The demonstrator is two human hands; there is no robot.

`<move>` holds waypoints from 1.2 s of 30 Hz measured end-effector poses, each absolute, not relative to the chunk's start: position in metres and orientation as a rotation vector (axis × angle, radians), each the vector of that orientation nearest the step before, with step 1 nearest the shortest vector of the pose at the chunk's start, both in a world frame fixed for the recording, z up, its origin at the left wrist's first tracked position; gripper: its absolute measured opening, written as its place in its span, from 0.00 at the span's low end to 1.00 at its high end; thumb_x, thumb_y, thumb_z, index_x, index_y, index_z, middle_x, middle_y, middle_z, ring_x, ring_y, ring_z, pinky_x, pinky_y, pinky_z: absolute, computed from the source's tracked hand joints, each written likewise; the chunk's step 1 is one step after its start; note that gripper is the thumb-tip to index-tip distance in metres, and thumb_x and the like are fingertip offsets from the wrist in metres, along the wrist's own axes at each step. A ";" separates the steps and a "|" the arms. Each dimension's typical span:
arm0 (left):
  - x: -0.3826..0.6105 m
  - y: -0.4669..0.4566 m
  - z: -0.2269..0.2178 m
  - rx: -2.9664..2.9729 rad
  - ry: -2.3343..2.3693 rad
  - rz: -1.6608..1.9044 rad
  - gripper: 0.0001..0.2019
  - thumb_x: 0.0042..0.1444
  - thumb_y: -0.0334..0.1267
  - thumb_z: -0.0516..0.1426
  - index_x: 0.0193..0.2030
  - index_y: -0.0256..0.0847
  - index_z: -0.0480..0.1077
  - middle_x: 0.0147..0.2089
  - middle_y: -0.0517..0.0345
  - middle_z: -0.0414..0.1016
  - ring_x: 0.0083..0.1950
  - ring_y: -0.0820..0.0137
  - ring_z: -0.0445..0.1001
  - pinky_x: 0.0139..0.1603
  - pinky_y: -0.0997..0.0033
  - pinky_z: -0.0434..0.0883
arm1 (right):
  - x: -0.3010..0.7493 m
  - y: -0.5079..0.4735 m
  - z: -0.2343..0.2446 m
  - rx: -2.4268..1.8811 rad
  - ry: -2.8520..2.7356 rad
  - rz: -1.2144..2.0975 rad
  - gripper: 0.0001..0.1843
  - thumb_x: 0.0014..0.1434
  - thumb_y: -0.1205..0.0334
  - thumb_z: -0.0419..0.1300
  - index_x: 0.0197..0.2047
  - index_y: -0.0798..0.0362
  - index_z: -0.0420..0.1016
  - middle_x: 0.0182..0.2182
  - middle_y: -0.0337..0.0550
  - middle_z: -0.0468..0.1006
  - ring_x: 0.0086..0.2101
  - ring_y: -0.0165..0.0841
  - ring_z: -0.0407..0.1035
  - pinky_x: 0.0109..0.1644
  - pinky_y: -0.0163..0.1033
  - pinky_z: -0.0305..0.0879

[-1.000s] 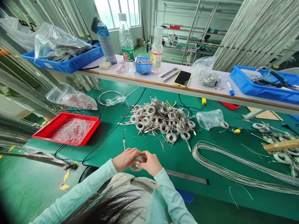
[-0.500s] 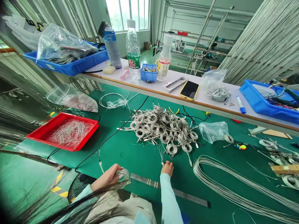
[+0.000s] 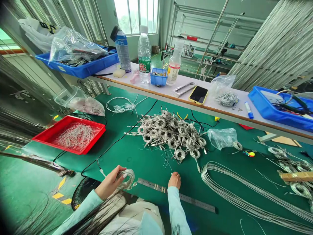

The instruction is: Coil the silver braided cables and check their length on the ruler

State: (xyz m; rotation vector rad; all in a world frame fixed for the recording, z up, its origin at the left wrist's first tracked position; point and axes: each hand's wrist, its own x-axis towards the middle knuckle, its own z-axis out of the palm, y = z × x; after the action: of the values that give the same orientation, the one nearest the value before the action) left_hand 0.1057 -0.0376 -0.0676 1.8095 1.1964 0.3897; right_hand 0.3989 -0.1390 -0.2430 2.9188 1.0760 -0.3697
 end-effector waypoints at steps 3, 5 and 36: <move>0.113 -0.035 -0.063 1.812 1.194 0.403 0.13 0.57 0.48 0.49 0.39 0.41 0.62 0.40 0.50 0.74 0.38 0.62 0.72 0.41 0.59 0.70 | 0.401 -0.142 -0.243 2.949 1.135 -0.382 0.10 0.65 0.61 0.55 0.46 0.57 0.71 0.42 0.45 0.73 0.42 0.33 0.70 0.46 0.42 0.70; 0.116 -0.035 -0.061 1.811 1.188 0.416 0.13 0.57 0.49 0.49 0.39 0.41 0.62 0.40 0.50 0.75 0.39 0.62 0.72 0.41 0.60 0.70 | 0.403 -0.135 -0.243 2.972 1.139 -0.386 0.12 0.65 0.60 0.54 0.49 0.56 0.70 0.45 0.46 0.72 0.43 0.34 0.70 0.46 0.43 0.70; 0.144 -0.050 -0.017 1.855 1.103 0.692 0.09 0.58 0.42 0.51 0.40 0.40 0.62 0.43 0.50 0.71 0.44 0.63 0.70 0.46 0.59 0.69 | 0.278 -0.145 -0.021 3.082 1.412 -2.571 0.20 0.47 0.55 0.61 0.23 0.50 0.50 0.17 0.32 0.63 0.20 0.26 0.58 0.24 0.31 0.54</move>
State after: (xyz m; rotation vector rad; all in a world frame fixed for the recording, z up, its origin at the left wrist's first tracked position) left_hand 0.1445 -0.0505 -0.0169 1.8553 1.1028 0.6919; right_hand 0.2778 -0.1451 -0.0211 3.0822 1.4121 -2.5712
